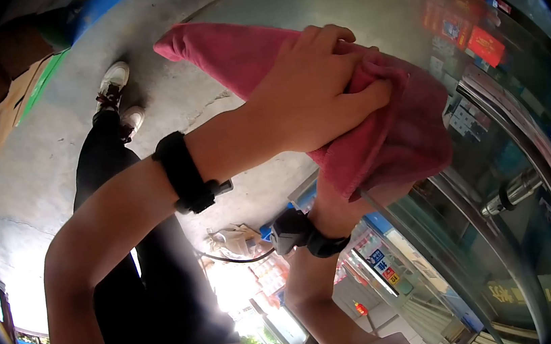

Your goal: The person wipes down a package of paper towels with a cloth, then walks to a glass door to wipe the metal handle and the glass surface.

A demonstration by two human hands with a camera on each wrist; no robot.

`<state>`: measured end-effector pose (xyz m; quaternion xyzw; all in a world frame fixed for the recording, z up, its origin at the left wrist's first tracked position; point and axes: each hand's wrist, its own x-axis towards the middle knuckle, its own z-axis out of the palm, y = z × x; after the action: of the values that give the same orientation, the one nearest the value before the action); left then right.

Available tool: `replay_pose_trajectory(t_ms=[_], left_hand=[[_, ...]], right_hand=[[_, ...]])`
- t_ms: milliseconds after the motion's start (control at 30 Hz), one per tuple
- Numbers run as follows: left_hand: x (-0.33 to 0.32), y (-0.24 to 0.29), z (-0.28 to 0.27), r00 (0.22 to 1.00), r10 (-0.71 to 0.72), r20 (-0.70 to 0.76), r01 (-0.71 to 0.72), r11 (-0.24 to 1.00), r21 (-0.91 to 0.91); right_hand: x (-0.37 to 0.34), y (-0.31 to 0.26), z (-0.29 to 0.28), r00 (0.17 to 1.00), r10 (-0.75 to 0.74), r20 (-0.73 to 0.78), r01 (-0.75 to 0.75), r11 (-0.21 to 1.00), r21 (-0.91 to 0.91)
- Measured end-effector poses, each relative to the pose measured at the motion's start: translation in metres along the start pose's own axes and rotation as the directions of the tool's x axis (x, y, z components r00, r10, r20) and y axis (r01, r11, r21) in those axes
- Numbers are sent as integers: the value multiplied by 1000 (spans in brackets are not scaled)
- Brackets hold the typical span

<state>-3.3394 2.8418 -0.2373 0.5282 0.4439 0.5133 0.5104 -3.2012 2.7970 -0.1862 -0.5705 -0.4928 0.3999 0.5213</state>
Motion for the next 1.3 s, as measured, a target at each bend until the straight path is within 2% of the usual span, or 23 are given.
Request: replay_pose_trajectory(t_ms=[67,133,233,267,333,367,433,467,533,600,667,700,767,800,867,1033,1100,1133,1167,1200,1233,1267,1300], left_hand=[[-2,1,-4,999,-42,-27,43,998,34],[-5,-1,-7,996,-77,-54,66,981,-183],[-18,12,-5,979,-187,-81,158,947,-281],[-25,20,-4,979,-185,-85,154,947,-284],[-40,35,-1,979,-12,-204,2,999,-51],[-42,40,-2,977,-18,-211,7,999,-51],[-43,53,-5,993,22,-116,-44,980,-195],[-42,49,-3,993,19,-112,-42,978,-204],[-37,32,-3,997,44,-63,-52,990,-129],[-36,28,-5,998,8,-61,-18,986,-166],[-34,27,-9,1000,-3,6,4,985,-172],[-34,32,-11,1000,-5,-1,5,986,-169],[-38,54,-9,1000,12,-24,-13,999,-47],[-40,62,-10,1000,9,-28,-10,999,-52],[-43,76,-13,995,99,-29,-102,984,-145],[-41,48,-7,991,125,-47,-131,978,-164],[-40,40,-5,993,94,-65,-104,982,-159],[-40,34,-6,993,62,-96,-75,987,-140],[-42,31,-12,999,-23,-33,16,981,-194],[-44,26,-12,999,-29,-33,22,978,-206],[-45,20,-11,997,-37,-62,24,978,-209],[-43,14,-11,995,-40,-94,20,978,-206],[-40,10,-10,993,-103,-65,83,964,-251]], right_hand=[[6,13,4,1000,5,-2,-5,999,-48],[15,31,3,1000,25,4,-24,988,-152],[20,42,2,1000,28,4,-26,958,-285],[11,36,0,1000,4,-7,-6,952,-305],[-27,16,-2,997,-61,-51,46,964,-262],[-48,5,-1,992,-97,-83,76,972,-223],[-81,-13,1,980,-150,-131,120,971,-207],[-87,-14,2,978,-157,-140,125,969,-215],[-82,-8,7,979,-161,-128,126,962,-242],[-73,-2,9,980,-161,-118,122,952,-281],[-73,-3,10,974,-194,-121,149,939,-309],[-78,-10,10,970,-208,-128,160,937,-310],[-94,-21,4,963,-228,-144,175,935,-308],[-99,-25,4,962,-230,-149,178,937,-300],[-103,-26,4,963,-224,-147,171,935,-310],[-89,-16,8,969,-215,-124,159,921,-356],[-61,-3,5,975,-220,-31,171,835,-523],[-43,0,-1,970,-235,64,218,718,-661],[-26,0,-7,950,-242,198,301,538,-787],[-12,-2,-10,924,-228,307,376,387,-842],[-6,-4,-9,901,-220,375,427,295,-854],[-6,-6,2,899,-221,378,430,289,-855],[-7,-9,21,900,-315,300,423,479,-769]])
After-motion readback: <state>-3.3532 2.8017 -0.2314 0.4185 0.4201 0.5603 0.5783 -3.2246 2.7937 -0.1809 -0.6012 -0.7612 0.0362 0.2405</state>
